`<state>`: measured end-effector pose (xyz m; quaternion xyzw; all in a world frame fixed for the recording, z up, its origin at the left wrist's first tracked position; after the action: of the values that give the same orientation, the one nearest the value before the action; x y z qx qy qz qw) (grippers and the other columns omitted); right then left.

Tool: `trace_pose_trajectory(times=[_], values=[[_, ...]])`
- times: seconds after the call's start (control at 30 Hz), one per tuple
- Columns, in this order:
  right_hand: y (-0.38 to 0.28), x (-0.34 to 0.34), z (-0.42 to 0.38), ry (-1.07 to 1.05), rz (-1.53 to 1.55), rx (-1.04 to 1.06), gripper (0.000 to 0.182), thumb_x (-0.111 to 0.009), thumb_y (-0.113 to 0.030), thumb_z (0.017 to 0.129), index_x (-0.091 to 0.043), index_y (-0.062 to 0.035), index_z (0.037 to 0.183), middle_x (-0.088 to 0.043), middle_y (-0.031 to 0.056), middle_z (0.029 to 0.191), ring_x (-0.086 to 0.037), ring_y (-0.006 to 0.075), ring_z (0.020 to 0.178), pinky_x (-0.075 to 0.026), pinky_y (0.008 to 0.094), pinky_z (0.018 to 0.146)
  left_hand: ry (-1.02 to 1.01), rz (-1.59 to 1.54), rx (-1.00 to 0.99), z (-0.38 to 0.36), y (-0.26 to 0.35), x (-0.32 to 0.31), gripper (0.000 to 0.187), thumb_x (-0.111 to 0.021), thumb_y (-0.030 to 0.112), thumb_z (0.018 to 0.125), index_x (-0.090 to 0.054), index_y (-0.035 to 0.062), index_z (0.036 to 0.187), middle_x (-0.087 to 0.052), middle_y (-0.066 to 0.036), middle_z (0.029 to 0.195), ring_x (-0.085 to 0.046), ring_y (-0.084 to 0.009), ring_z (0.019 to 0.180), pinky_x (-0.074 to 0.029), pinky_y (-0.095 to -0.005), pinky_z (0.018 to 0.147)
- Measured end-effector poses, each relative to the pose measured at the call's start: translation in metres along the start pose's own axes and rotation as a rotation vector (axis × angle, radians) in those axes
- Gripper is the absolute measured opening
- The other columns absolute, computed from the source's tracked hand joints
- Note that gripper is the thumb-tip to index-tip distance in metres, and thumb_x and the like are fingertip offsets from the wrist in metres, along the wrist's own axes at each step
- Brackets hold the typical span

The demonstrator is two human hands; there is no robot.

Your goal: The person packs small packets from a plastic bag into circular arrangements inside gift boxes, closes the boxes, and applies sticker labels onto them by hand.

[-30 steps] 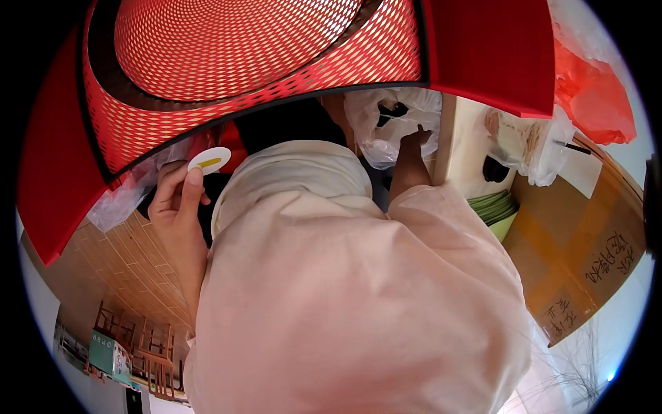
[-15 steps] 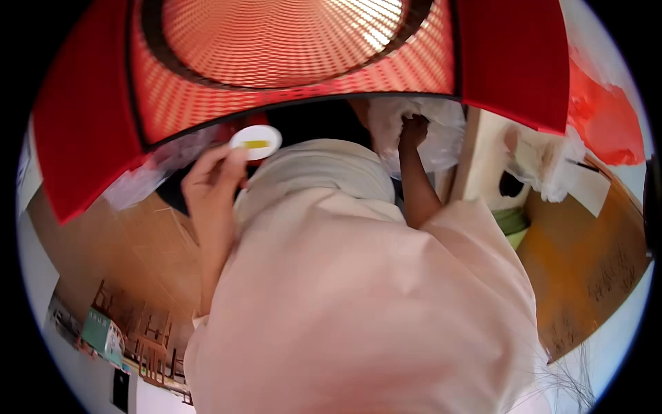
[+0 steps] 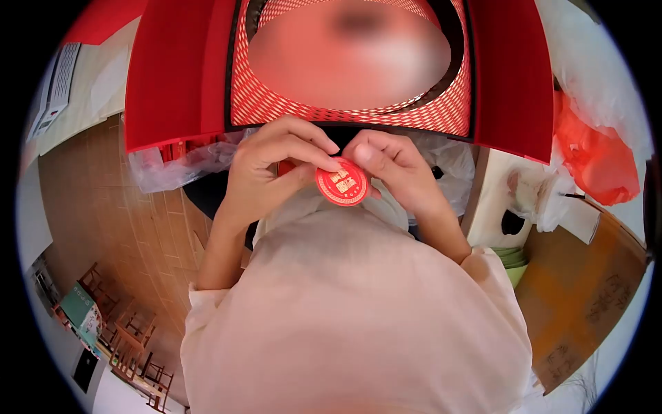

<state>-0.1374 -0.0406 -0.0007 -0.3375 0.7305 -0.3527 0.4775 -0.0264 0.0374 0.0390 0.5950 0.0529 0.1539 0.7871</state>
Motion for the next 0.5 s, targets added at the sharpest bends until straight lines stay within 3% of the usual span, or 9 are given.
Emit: trace_pose_trajectory(times=[0.17,0.23,0.4,0.5], values=[[-0.021,-0.009,0.004,-0.074,0.02,-0.073,0.02,-0.058,-0.021,0.095,-0.059,-0.0032,0.088,-0.054,-0.0021,0.065,-0.045,0.0026,0.054,-0.034,0.0172,0.047,0.119,-0.083,0.036,0.006,0.003,0.002,0.019,-0.065,-0.004,0.081,-0.069,0.0016,0.099,-0.065,-0.007,0.093,-0.062,-0.0103,0.079,-0.052,-0.0218,0.063],[-0.032,0.001,0.004,0.076,-0.053,0.014,0.018,-0.061,-0.019,0.094,-0.059,-0.0029,0.087,-0.054,-0.0024,0.066,-0.045,0.0019,0.054,-0.034,0.0171,0.047,0.339,-0.277,0.241,0.004,-0.007,0.008,0.015,-0.06,0.003,0.09,-0.064,-0.0012,0.104,-0.064,-0.006,0.09,-0.061,-0.0085,0.073,-0.05,-0.0197,0.058],[-0.057,0.013,0.013,0.202,-0.207,0.103,0.016,-0.061,-0.017,0.093,-0.059,-0.0015,0.088,-0.058,-0.0016,0.07,-0.047,0.0016,0.058,-0.037,0.0174,0.05,0.346,-0.391,0.475,0.004,-0.02,0.009,0.016,-0.06,0.015,0.093,-0.062,0.0002,0.095,-0.063,-0.003,0.08,-0.056,-0.0043,0.062,-0.044,-0.0173,0.049],[-0.069,0.019,0.018,0.25,-0.311,0.156,0.016,-0.061,-0.015,0.093,-0.058,0.0003,0.089,-0.059,-0.0012,0.072,-0.05,0.0031,0.06,-0.042,0.0178,0.054,0.293,-0.193,0.621,0.013,-0.021,0.009,0.017,-0.065,0.018,0.09,-0.063,0.002,0.089,-0.062,0.0,0.073,-0.053,-0.0032,0.057,-0.042,-0.017,0.047]])
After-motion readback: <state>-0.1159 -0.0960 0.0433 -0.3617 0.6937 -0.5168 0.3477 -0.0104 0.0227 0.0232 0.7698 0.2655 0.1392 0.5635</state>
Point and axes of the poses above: each hand's wrist, its own z-axis towards the middle knuckle, its own x-axis out of the back of the hand, y = z × x, the point moved 8 cm from there along z, towards the middle knuckle
